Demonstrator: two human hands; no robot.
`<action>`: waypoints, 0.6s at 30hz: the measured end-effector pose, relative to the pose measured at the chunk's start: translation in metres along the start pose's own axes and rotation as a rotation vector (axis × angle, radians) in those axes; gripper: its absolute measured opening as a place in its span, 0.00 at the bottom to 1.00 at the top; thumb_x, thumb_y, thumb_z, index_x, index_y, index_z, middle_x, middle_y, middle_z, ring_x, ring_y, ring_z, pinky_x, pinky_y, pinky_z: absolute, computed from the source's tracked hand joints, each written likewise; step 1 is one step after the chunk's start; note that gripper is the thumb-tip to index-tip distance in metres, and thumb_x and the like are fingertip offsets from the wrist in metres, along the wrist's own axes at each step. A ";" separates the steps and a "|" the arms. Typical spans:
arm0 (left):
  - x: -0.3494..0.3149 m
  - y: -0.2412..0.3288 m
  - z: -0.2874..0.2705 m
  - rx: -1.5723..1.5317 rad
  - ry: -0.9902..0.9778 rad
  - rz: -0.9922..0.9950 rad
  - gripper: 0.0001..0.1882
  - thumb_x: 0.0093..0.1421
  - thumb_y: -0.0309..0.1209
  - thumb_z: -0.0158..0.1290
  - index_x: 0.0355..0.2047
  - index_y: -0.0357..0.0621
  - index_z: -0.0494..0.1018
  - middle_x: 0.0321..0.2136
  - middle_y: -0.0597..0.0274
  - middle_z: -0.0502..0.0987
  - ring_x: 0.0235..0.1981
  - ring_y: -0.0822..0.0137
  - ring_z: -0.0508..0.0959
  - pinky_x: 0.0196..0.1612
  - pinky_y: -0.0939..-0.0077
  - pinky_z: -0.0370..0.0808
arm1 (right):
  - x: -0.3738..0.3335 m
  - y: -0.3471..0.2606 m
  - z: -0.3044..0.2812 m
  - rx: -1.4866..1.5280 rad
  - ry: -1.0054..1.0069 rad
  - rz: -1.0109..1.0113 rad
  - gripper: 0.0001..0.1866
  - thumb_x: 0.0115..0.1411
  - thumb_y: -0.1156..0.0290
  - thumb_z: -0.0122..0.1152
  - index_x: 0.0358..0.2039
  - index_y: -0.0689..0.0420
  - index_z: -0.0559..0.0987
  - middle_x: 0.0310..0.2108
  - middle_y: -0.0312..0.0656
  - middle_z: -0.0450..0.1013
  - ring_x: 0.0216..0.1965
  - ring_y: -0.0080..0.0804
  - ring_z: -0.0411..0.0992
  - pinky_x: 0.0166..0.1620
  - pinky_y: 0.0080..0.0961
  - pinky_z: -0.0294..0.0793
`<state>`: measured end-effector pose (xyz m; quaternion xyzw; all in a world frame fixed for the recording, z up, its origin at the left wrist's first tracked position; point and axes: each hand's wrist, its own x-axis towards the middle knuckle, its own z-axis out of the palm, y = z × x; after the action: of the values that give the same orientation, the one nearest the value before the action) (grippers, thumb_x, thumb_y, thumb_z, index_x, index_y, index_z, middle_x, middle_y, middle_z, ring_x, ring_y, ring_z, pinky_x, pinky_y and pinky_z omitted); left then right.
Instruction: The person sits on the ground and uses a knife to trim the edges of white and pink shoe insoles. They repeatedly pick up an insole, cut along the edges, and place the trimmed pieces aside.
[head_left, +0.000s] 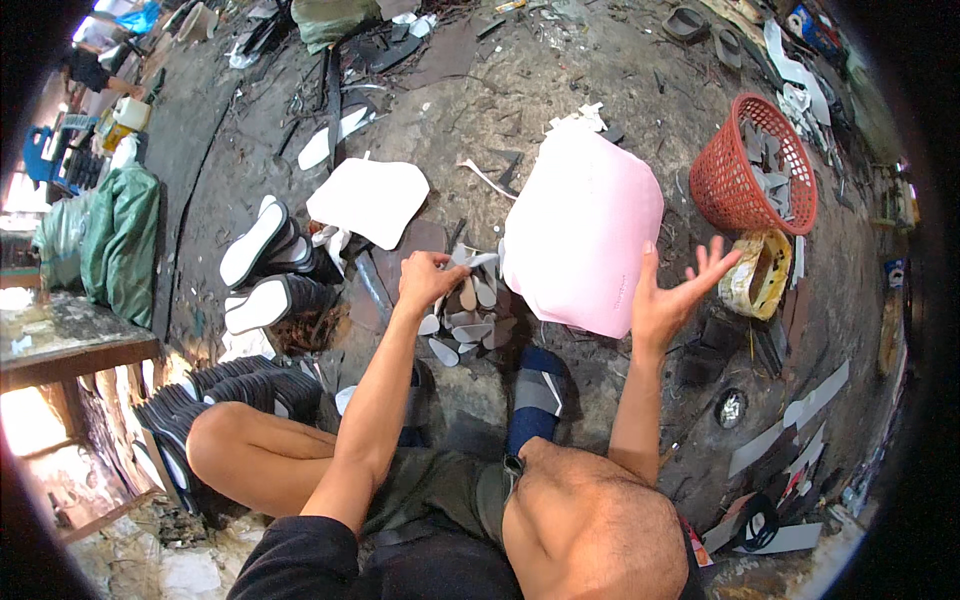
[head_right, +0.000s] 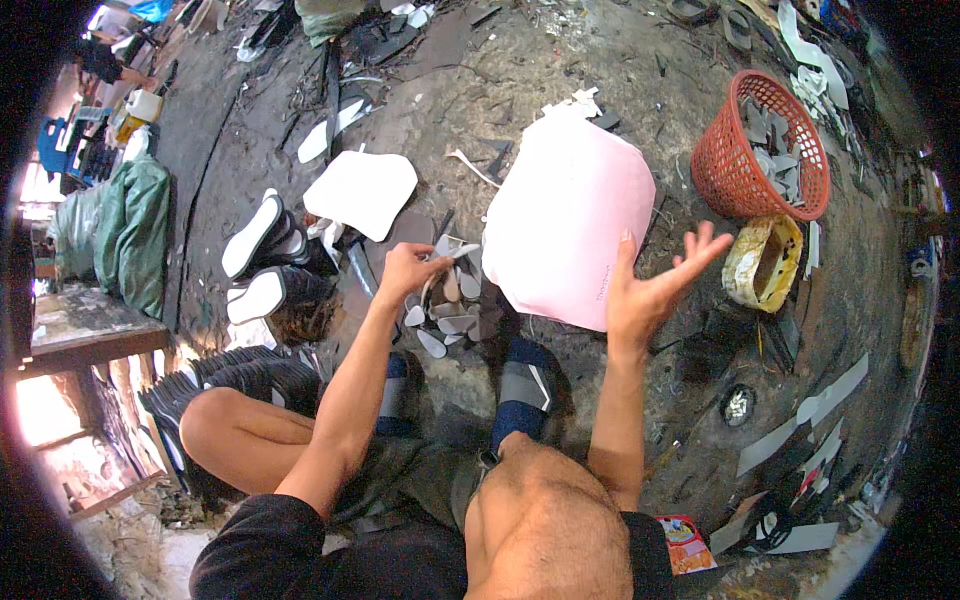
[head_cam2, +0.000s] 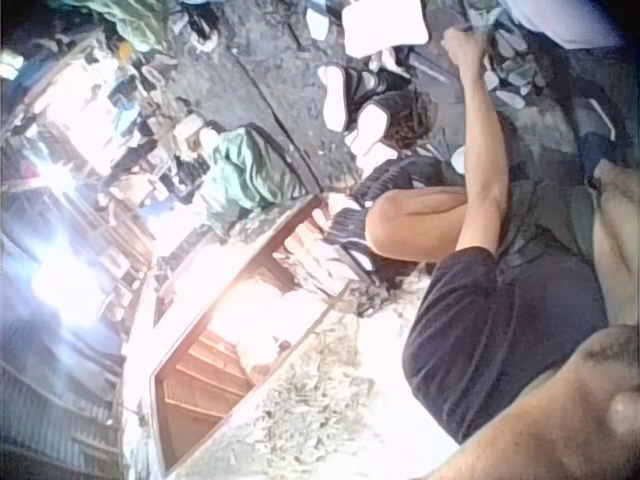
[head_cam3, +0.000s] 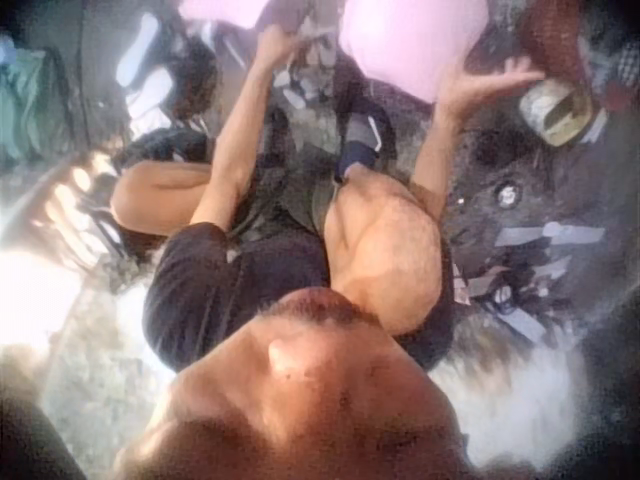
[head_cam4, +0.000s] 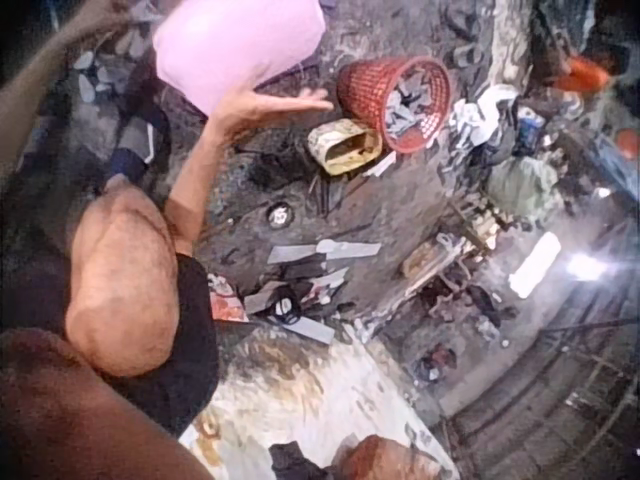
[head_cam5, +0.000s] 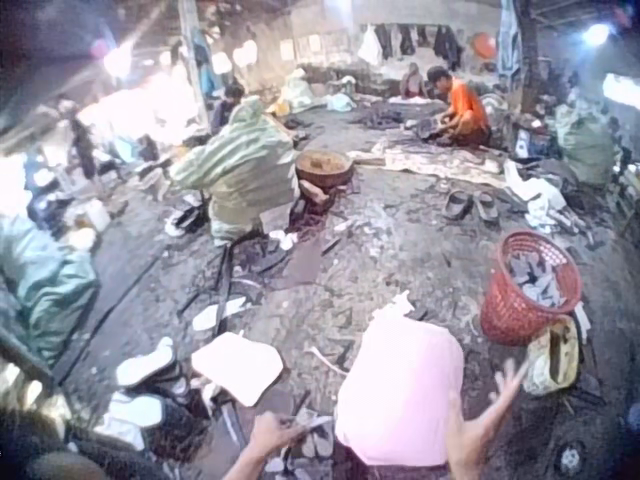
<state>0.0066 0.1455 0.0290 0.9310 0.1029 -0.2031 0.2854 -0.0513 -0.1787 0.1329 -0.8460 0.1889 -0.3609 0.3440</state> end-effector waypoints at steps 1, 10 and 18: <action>-0.009 0.001 0.005 -0.055 0.122 0.057 0.29 0.47 0.50 0.68 0.40 0.39 0.83 0.38 0.44 0.82 0.40 0.52 0.82 0.48 0.62 0.77 | -0.007 -0.002 -0.003 0.097 -0.076 0.004 0.54 0.56 0.67 0.71 0.72 0.61 0.42 0.68 0.59 0.56 0.61 0.50 0.66 0.61 0.42 0.65; -0.135 0.107 0.024 -0.288 0.407 0.702 0.12 0.49 0.23 0.67 0.35 0.40 0.81 0.36 0.59 0.82 0.36 0.66 0.82 0.38 0.68 0.79 | -0.078 -0.032 0.003 0.542 -0.679 0.287 0.18 0.60 0.73 0.67 0.50 0.65 0.79 0.36 0.42 0.81 0.31 0.20 0.76 0.34 0.20 0.77; -0.123 0.073 -0.002 -0.750 -0.557 0.256 0.13 0.55 0.20 0.64 0.42 0.36 0.77 0.39 0.58 0.82 0.37 0.71 0.82 0.41 0.76 0.80 | -0.070 -0.018 -0.040 0.490 -1.051 0.314 0.16 0.56 0.78 0.67 0.47 0.59 0.82 0.37 0.41 0.82 0.34 0.24 0.79 0.39 0.21 0.78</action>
<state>-0.0809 0.0781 0.1196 0.6793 -0.0265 -0.3567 0.6409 -0.1269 -0.1442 0.1326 -0.7692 0.0277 0.1280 0.6254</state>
